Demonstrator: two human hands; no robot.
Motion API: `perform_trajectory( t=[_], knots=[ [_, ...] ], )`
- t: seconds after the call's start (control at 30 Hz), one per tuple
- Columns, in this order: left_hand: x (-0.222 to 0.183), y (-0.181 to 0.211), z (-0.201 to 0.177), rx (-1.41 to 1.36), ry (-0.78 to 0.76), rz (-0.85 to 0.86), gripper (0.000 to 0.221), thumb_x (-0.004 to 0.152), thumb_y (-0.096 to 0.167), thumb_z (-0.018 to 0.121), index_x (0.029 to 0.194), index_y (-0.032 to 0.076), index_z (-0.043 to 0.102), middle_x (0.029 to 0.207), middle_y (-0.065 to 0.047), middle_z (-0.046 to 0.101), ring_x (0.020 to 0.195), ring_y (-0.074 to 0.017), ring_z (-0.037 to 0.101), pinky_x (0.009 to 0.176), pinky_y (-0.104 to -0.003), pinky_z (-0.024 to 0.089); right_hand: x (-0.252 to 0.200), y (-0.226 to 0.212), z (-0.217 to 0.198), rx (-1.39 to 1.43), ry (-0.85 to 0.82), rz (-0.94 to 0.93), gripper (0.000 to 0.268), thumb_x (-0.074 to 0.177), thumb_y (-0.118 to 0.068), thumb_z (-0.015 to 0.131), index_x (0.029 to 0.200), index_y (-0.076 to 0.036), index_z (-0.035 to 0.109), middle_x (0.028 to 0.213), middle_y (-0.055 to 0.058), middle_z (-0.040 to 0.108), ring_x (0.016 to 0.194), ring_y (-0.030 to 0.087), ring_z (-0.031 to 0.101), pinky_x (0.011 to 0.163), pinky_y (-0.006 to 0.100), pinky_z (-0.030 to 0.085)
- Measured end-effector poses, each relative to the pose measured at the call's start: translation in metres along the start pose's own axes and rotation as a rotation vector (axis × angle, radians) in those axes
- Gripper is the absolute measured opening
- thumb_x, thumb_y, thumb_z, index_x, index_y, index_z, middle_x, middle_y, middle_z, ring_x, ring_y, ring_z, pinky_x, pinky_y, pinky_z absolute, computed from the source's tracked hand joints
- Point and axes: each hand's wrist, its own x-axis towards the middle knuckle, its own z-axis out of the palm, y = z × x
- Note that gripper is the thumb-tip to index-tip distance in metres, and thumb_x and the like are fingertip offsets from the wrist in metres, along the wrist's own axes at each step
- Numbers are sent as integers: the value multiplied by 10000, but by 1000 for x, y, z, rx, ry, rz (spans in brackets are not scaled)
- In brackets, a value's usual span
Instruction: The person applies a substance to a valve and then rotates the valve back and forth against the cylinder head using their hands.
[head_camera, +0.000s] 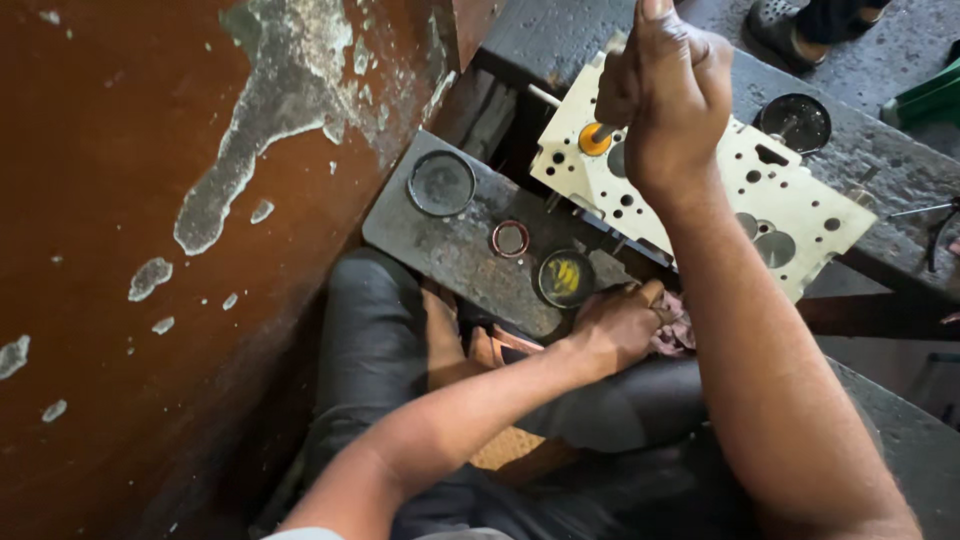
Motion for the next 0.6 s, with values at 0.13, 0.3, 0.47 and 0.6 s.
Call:
perform_trajectory(
  t=[0.13,0.3,0.47,0.6],
  knots=[
    [1,7,1,35,61,-21,262,847,57,537,998,119,742,1275,-107,590,1076,-320,664,875,-496,522,-2,2,5,-18,-38,-13,605,1200,-323,543,677,-65,383,574,25,361,482,119,341,463,285,251],
    [9,-4,19,2,82,-112,207,893,20,546,1054,22,676,1217,-138,624,1005,-368,690,827,-485,564,1,-1,12,-28,-23,-12,578,1184,-315,547,690,-89,350,558,8,334,464,101,323,450,282,250],
    [7,-12,17,-56,95,-42,146,917,141,638,979,28,708,1232,-153,615,1027,-373,678,872,-484,548,6,-4,11,14,49,-49,576,1155,-315,556,668,-108,330,537,-3,325,437,101,318,416,272,222],
    [1,-15,27,41,149,101,322,820,65,594,1127,97,689,1189,-112,627,1055,-323,673,833,-462,556,0,-1,13,3,45,-48,627,1175,-308,549,627,-99,326,538,-6,325,451,102,308,441,275,230]
  ],
)
